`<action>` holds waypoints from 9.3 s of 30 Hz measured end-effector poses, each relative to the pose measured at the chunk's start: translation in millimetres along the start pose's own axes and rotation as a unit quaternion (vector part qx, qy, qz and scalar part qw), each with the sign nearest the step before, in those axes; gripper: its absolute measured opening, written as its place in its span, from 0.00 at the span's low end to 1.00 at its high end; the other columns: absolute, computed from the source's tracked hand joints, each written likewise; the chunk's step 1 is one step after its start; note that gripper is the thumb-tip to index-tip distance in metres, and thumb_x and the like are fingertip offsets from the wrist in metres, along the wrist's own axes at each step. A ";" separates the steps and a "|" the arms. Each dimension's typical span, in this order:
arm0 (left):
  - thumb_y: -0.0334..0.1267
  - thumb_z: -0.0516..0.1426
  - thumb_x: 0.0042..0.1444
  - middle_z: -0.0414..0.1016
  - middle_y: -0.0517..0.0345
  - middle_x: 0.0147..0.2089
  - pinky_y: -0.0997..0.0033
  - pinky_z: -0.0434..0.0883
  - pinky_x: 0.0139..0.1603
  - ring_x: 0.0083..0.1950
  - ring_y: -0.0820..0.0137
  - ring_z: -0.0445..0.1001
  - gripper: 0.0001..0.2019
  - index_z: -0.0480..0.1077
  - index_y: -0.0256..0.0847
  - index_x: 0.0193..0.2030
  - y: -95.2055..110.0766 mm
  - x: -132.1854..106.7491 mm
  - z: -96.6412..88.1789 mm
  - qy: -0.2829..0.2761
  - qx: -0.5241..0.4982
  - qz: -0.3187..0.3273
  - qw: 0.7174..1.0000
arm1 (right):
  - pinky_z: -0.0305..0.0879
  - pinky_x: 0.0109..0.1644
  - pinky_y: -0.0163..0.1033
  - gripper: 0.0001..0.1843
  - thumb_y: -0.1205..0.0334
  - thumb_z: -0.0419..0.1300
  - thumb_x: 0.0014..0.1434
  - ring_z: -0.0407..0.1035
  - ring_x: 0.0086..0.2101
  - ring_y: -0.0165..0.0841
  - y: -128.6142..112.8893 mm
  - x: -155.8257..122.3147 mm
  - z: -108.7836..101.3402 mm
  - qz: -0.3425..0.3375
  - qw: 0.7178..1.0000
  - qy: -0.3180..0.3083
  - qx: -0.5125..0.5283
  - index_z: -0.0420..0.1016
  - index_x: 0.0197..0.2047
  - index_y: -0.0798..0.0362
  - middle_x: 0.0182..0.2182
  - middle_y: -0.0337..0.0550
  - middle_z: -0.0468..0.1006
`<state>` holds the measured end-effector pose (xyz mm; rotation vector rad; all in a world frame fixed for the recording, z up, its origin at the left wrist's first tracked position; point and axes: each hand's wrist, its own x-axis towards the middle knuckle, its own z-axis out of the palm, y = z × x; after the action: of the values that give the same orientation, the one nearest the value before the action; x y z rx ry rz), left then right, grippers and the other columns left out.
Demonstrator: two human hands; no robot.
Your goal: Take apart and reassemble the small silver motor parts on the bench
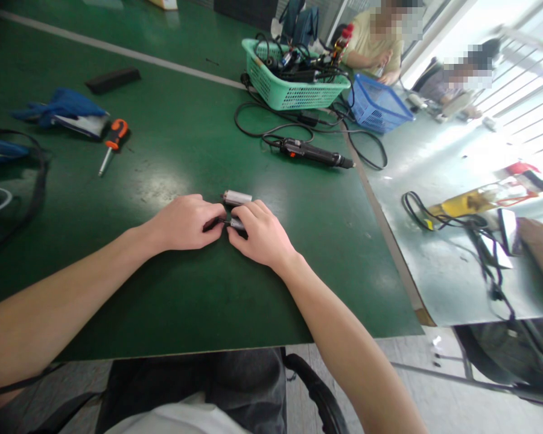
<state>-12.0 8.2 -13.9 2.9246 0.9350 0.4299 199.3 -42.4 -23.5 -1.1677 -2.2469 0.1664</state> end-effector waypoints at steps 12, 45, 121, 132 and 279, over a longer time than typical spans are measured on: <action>0.41 0.52 0.63 0.80 0.57 0.32 0.64 0.64 0.36 0.30 0.66 0.74 0.10 0.73 0.42 0.37 0.4 0.2 -0.5 -0.002 -0.004 0.003 1.000 | 0.71 0.53 0.50 0.09 0.62 0.59 0.64 0.69 0.46 0.44 0.1 -0.3 -1.8 -0.001 1.000 -0.012 -0.003 0.72 0.48 0.51 0.44 0.50 0.77; 0.47 0.50 0.68 0.81 0.58 0.33 0.63 0.63 0.38 0.30 0.66 0.73 0.16 0.75 0.43 0.40 -11.4 -4.5 0.9 -0.012 -0.019 -0.019 1.000 | 0.67 0.56 0.47 0.22 0.58 0.54 0.66 0.74 0.49 0.46 169.4 -67.4 -134.0 0.238 0.921 -0.148 -0.271 0.74 0.60 0.52 0.51 0.53 0.79; 0.42 0.52 0.64 0.78 0.57 0.30 0.63 0.65 0.36 0.31 0.64 0.74 0.10 0.71 0.41 0.39 -1.9 -0.3 -0.6 0.002 0.000 0.001 1.000 | 0.68 0.55 0.51 0.15 0.57 0.57 0.68 0.69 0.48 0.45 0.2 5.3 -8.1 0.022 0.997 -0.075 0.000 0.72 0.56 0.50 0.46 0.49 0.76; 0.42 0.52 0.63 0.78 0.57 0.30 0.63 0.65 0.36 0.30 0.65 0.73 0.10 0.71 0.41 0.36 -1.6 0.2 0.5 0.008 0.005 0.005 1.000 | 0.69 0.53 0.50 0.12 0.61 0.60 0.65 0.69 0.46 0.44 -1.6 5.3 -5.4 0.018 0.998 -0.061 -0.003 0.72 0.52 0.51 0.44 0.49 0.77; 0.43 0.49 0.65 0.81 0.52 0.37 0.64 0.70 0.35 0.38 0.58 0.80 0.17 0.66 0.41 0.58 -2.9 -9.0 -4.2 0.030 -0.014 -0.181 0.983 | 0.66 0.55 0.53 0.22 0.59 0.55 0.67 0.68 0.49 0.48 -16.9 29.1 23.8 0.120 0.988 -0.028 -0.095 0.69 0.62 0.52 0.50 0.53 0.76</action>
<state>-21.7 5.2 -12.5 2.6437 1.4188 0.5031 161.3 -26.3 -23.7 -1.5549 -2.2016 0.0807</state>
